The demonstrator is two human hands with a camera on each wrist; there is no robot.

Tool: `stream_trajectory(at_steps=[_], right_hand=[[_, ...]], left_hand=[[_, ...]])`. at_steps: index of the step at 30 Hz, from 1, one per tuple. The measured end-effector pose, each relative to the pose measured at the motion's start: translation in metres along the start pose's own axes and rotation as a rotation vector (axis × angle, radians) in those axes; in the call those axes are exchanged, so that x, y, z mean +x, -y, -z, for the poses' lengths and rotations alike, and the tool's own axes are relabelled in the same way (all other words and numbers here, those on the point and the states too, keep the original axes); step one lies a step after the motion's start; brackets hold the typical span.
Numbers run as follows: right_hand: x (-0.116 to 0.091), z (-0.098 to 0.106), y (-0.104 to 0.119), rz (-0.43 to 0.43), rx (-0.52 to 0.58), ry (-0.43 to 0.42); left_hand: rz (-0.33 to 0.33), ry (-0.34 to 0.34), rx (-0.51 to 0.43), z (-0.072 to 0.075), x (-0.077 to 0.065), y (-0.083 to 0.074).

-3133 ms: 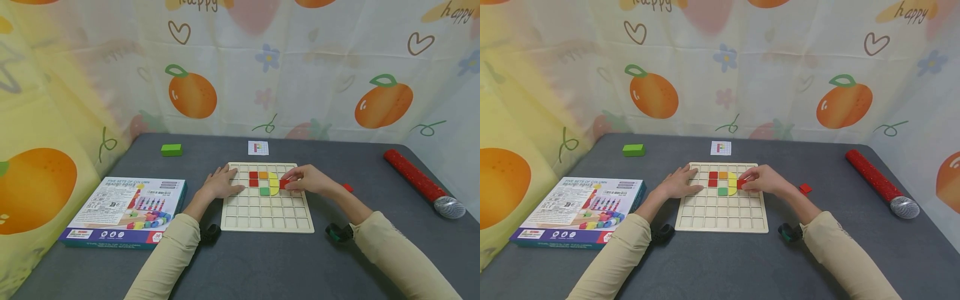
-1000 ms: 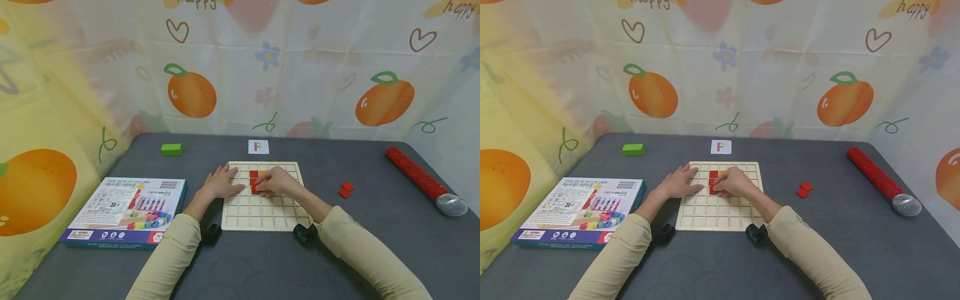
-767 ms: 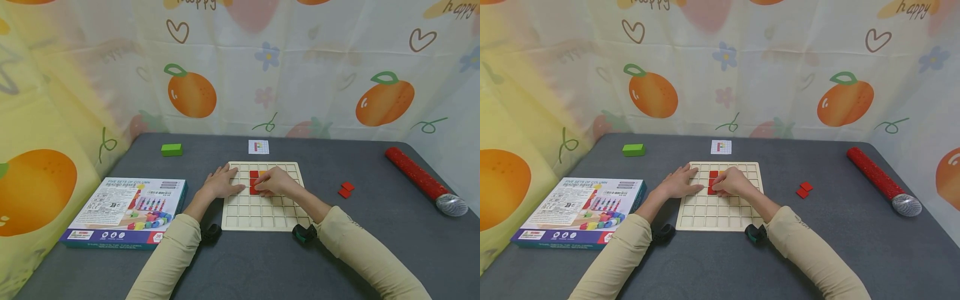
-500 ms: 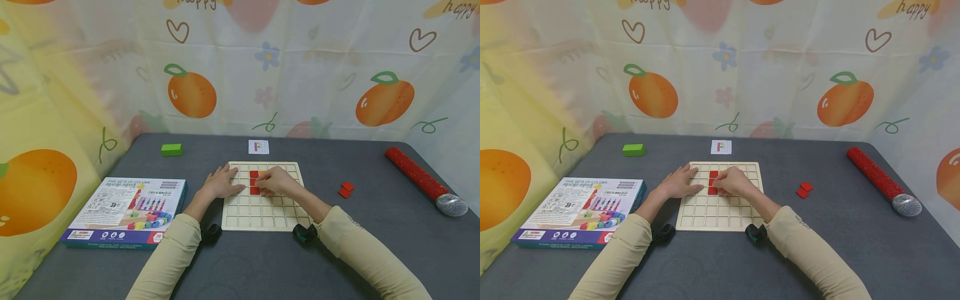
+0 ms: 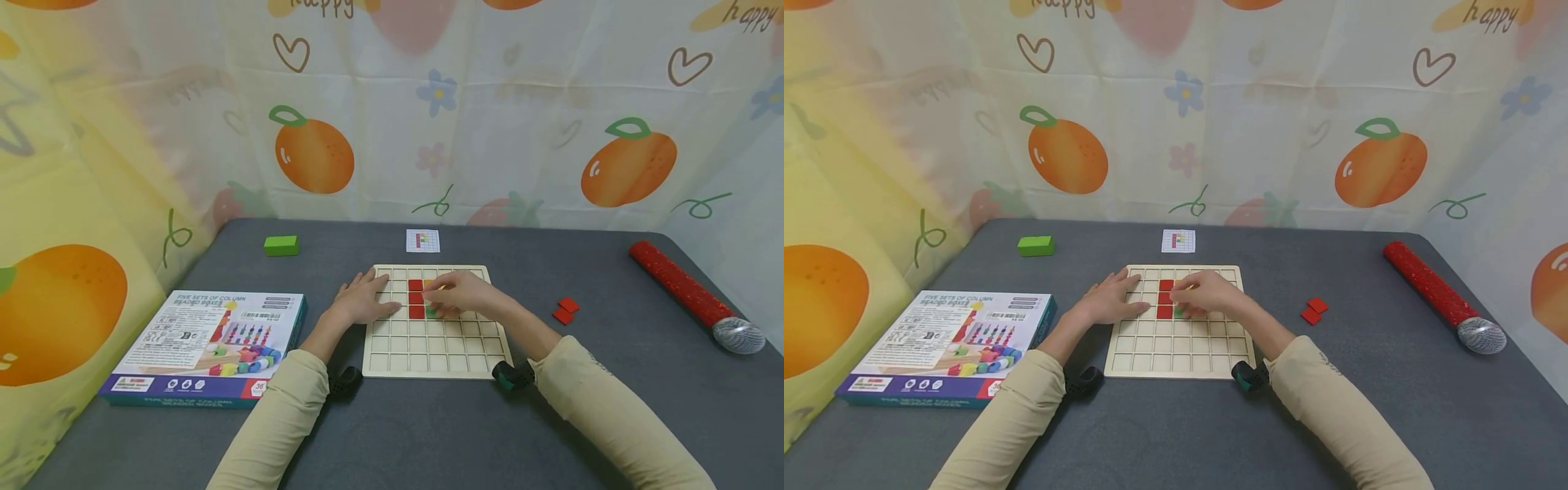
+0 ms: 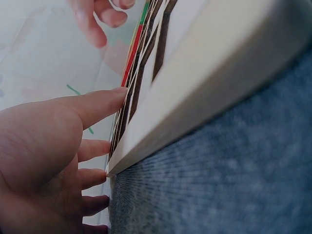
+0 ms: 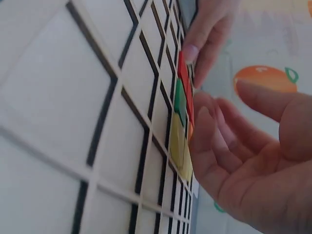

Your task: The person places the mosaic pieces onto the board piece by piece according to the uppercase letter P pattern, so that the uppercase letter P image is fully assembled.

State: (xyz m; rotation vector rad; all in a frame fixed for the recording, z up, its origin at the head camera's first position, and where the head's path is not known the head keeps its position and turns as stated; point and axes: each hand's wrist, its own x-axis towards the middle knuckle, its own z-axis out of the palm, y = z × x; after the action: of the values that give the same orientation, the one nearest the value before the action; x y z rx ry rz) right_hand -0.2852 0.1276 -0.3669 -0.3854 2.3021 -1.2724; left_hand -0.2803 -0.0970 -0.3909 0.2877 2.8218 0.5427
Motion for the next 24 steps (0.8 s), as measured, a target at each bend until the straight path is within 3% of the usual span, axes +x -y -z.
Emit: stream_trajectory(at_steps=[5, 14, 24], right_hand=[[-0.007, 0.018, -0.009, 0.011, 0.022, 0.041], [-0.02, 0.045, -0.027, -0.004, 0.058, 0.035], [-0.035, 0.065, -0.044, 0.057, 0.165, 0.033]], left_hand=[[-0.007, -0.005, -0.003, 0.0, 0.0, 0.0], [-0.005, -0.002, 0.001, -0.002, 0.0, 0.002], [-0.012, -0.012, -0.011, -0.002, 0.001, 0.002]])
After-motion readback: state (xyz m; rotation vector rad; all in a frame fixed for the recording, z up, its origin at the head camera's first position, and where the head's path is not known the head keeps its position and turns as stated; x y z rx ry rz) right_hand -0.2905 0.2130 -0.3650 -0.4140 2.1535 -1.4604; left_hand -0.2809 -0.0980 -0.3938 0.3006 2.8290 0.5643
